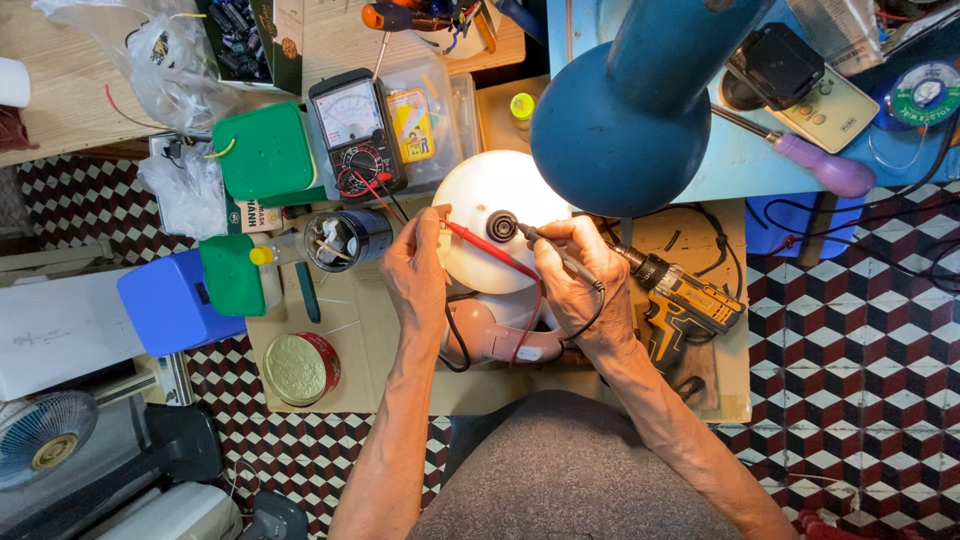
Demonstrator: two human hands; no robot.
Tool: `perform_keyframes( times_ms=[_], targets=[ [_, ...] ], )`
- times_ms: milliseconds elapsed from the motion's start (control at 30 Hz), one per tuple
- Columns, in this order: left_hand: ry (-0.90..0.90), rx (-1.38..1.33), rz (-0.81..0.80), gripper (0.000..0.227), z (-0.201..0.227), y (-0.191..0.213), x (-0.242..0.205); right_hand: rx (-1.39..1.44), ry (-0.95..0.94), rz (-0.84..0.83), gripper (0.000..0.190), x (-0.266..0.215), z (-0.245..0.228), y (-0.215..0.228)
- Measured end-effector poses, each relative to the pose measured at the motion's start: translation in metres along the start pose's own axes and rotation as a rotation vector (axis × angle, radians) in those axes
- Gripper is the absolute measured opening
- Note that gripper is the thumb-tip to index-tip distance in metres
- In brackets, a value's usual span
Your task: The person tests an electric kettle by connecting multimeter probes to its base, plugging it into a power strip, and using a clamp meter to measure current draw. The kettle is handled and repositioned on the workbench during the process.
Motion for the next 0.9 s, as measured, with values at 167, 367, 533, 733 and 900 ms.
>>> perform_keyframes(
  times_ms=[167,367,533,733,900],
  targets=[
    [-0.023,0.007,0.001,0.039,0.003,-0.001,-0.005,-0.085,0.061,0.011,0.012,-0.002,-0.009,0.000],
    [-0.055,-0.003,-0.007,0.036,0.005,0.000,-0.006,-0.070,0.002,0.009,0.013,-0.003,-0.002,-0.003],
    [-0.056,-0.010,-0.001,0.034,0.004,0.000,-0.004,-0.013,0.027,0.013,0.014,-0.004,0.002,-0.002],
    [-0.060,-0.022,-0.013,0.033,0.004,0.001,-0.004,0.107,0.063,-0.024,0.017,-0.005,0.003,-0.005],
    [0.017,-0.048,0.010,0.033,-0.007,0.002,-0.005,0.120,-0.110,-0.020,0.018,-0.006,0.017,-0.005]
  ],
)
Point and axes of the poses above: each hand's wrist, its own x-axis towards the middle knuckle, its own y-axis out of the back of the hand, z = x × y, the point moved 9 cm from there along x, towards the middle knuckle, and after that the axes turned 4 degrees about x, right-handed, at the moved point
